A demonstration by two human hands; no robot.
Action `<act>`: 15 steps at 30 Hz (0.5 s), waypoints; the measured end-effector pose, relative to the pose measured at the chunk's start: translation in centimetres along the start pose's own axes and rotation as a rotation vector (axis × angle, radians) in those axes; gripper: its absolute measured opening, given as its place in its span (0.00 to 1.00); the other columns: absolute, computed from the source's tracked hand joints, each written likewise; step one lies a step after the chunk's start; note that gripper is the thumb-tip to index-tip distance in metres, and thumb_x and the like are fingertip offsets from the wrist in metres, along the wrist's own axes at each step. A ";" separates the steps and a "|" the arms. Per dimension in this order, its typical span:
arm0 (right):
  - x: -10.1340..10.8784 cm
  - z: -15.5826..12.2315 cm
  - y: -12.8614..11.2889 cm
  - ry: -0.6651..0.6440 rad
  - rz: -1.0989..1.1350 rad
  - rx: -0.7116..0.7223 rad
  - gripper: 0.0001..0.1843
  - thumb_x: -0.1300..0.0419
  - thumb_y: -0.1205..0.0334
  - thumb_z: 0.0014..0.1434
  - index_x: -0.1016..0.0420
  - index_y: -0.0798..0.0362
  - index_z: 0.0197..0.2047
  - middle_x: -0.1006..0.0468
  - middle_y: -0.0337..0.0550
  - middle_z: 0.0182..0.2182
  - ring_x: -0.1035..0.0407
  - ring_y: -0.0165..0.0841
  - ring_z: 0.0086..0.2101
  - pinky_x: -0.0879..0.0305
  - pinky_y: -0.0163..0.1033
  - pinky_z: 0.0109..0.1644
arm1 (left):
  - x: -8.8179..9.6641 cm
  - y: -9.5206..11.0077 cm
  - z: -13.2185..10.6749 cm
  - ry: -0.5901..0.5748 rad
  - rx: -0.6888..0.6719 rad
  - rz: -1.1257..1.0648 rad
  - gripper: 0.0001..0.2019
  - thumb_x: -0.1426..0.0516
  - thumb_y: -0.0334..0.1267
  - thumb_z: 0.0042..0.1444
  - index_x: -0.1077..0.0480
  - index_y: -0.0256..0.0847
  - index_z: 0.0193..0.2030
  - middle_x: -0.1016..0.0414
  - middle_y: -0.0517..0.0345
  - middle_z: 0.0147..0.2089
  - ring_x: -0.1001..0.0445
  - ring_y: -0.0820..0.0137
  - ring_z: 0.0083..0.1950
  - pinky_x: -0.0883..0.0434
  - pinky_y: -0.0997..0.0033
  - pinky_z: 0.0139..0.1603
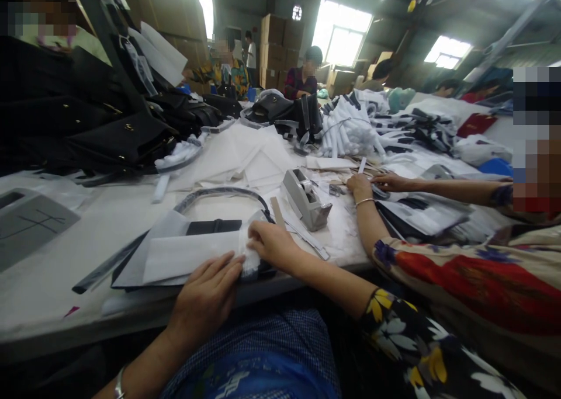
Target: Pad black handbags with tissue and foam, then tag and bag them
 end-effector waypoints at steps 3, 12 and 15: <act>3.1 -0.2 1.3 0.125 0.024 0.036 0.05 0.35 0.67 0.58 0.25 0.53 0.39 0.23 0.39 0.32 0.31 0.29 0.31 0.36 0.33 0.37 | 0.0 0.0 0.1 -0.004 0.008 -0.007 0.18 0.51 0.27 0.63 0.31 0.37 0.57 0.25 0.56 0.60 0.31 0.59 0.63 0.37 0.56 0.61; 15.8 0.3 10.6 0.209 -0.182 -0.517 0.13 0.41 0.58 0.65 0.20 0.57 0.34 0.18 0.50 0.34 0.25 0.41 0.42 0.33 0.39 0.46 | 0.1 -0.1 -0.1 0.032 -0.003 0.002 0.23 0.51 0.25 0.60 0.33 0.39 0.60 0.26 0.59 0.61 0.31 0.61 0.63 0.39 0.58 0.63; 15.2 1.0 12.6 0.099 -0.066 -0.569 0.15 0.40 0.55 0.66 0.22 0.59 0.36 0.20 0.48 0.34 0.25 0.36 0.37 0.29 0.41 0.43 | 0.3 0.0 0.0 0.064 -0.005 0.008 0.23 0.51 0.25 0.59 0.32 0.41 0.60 0.26 0.62 0.61 0.30 0.63 0.62 0.39 0.60 0.63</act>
Point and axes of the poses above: each hand's wrist, its own z-axis towards the middle knuckle, its own x-axis out of the back of the hand, y = z × x, the point moved 5 cm from there along z, towards the middle knuckle
